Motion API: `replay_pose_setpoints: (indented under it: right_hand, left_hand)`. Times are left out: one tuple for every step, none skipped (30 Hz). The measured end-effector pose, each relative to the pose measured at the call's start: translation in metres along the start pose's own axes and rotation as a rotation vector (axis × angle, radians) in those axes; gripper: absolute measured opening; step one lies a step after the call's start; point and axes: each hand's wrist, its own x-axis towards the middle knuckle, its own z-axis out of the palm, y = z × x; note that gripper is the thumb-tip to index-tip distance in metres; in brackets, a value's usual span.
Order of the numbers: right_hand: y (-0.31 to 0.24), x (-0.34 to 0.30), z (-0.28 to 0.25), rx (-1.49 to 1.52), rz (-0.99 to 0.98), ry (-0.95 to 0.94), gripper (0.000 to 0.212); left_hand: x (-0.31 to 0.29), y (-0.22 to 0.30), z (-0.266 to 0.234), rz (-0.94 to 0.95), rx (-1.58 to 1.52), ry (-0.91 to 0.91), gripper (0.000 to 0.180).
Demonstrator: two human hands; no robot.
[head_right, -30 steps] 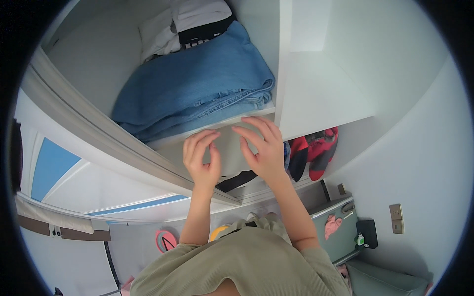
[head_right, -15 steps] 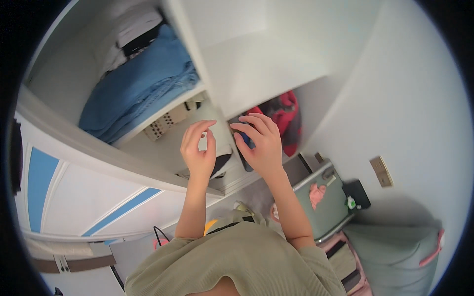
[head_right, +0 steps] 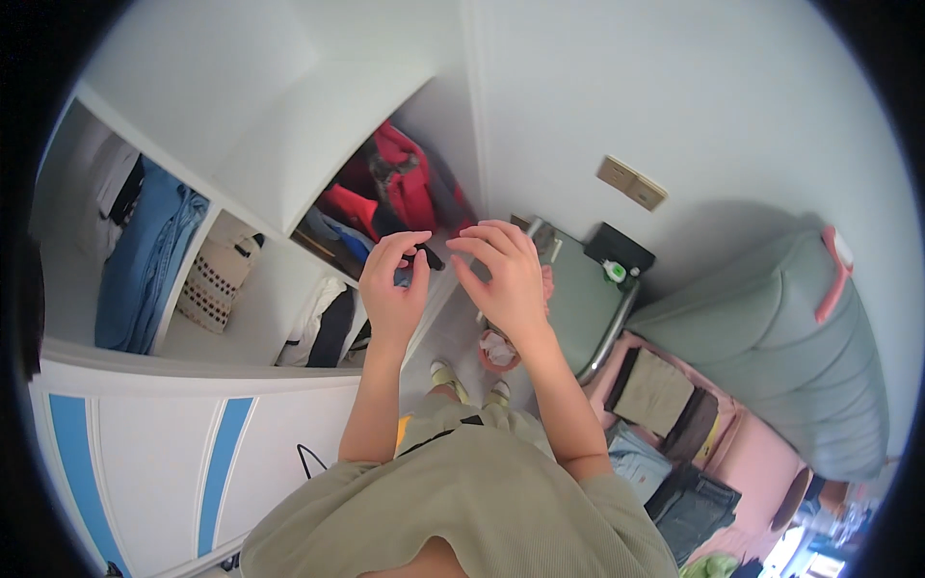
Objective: The person picks up folded pairs of jeans and a black shirt from a bed and places them into an open wardrobe shelf.
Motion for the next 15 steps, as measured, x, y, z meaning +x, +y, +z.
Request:
replay_pose_setpoints:
  right_hand:
    - [0.002, -0.007, -0.008, -0.015, 0.023, 0.012, 0.017]
    - [0.004, -0.012, -0.016, -0.031, 0.041, 0.027, 0.016]
    - [0.006, -0.018, -0.024, -0.049, 0.056, 0.041, 0.016]
    - [0.008, -0.024, -0.032, -0.067, 0.075, 0.044, 0.015]
    - [0.009, -0.029, -0.041, -0.09, 0.096, 0.055, 0.015]
    - [0.012, -0.034, -0.047, -0.113, 0.119, 0.078, 0.015]
    - [0.015, -0.04, -0.055, -0.139, 0.149, 0.097, 0.015]
    - [0.016, -0.045, -0.06, -0.16, 0.177, 0.118, 0.015]
    - [0.017, -0.051, -0.065, -0.18, 0.199, 0.144, 0.015]
    - [0.018, -0.056, -0.069, -0.207, 0.213, 0.16, 0.015]
    - [0.017, -0.061, -0.073, -0.233, 0.228, 0.177, 0.014]
    - [0.017, -0.066, -0.075, -0.256, 0.252, 0.202, 0.014]
    - [0.016, -0.07, -0.078, -0.266, 0.276, 0.208, 0.014]
    - [0.015, -0.076, -0.078, -0.273, 0.303, 0.208, 0.014]
    - [0.013, -0.082, -0.079, -0.298, 0.331, 0.231, 0.014]
  left_hand:
    - [-0.003, 0.006, 0.007, 0.001, -0.021, -0.024, 0.022]
    - [-0.005, 0.011, 0.013, 0.006, -0.043, -0.045, 0.021]
    - [-0.006, 0.017, 0.019, 0.016, -0.061, -0.064, 0.021]
    - [-0.008, 0.022, 0.025, 0.024, -0.079, -0.091, 0.021]
    - [-0.008, 0.028, 0.032, 0.039, -0.104, -0.123, 0.021]
    - [-0.008, 0.031, 0.04, 0.053, -0.127, -0.159, 0.02]
    - [-0.008, 0.034, 0.049, 0.071, -0.15, -0.188, 0.02]
    - [-0.009, 0.035, 0.056, 0.079, -0.176, -0.224, 0.02]
    - [-0.01, 0.038, 0.061, 0.087, -0.203, -0.261, 0.02]
    - [-0.011, 0.041, 0.067, 0.108, -0.225, -0.291, 0.02]
    - [-0.013, 0.044, 0.071, 0.103, -0.268, -0.321, 0.02]
    - [-0.015, 0.046, 0.076, 0.096, -0.311, -0.352, 0.019]
    - [-0.016, 0.049, 0.079, 0.115, -0.332, -0.383, 0.019]
    - [-0.018, 0.049, 0.081, 0.124, -0.338, -0.419, 0.019]
    - [-0.02, 0.051, 0.084, 0.136, -0.351, -0.457, 0.019]
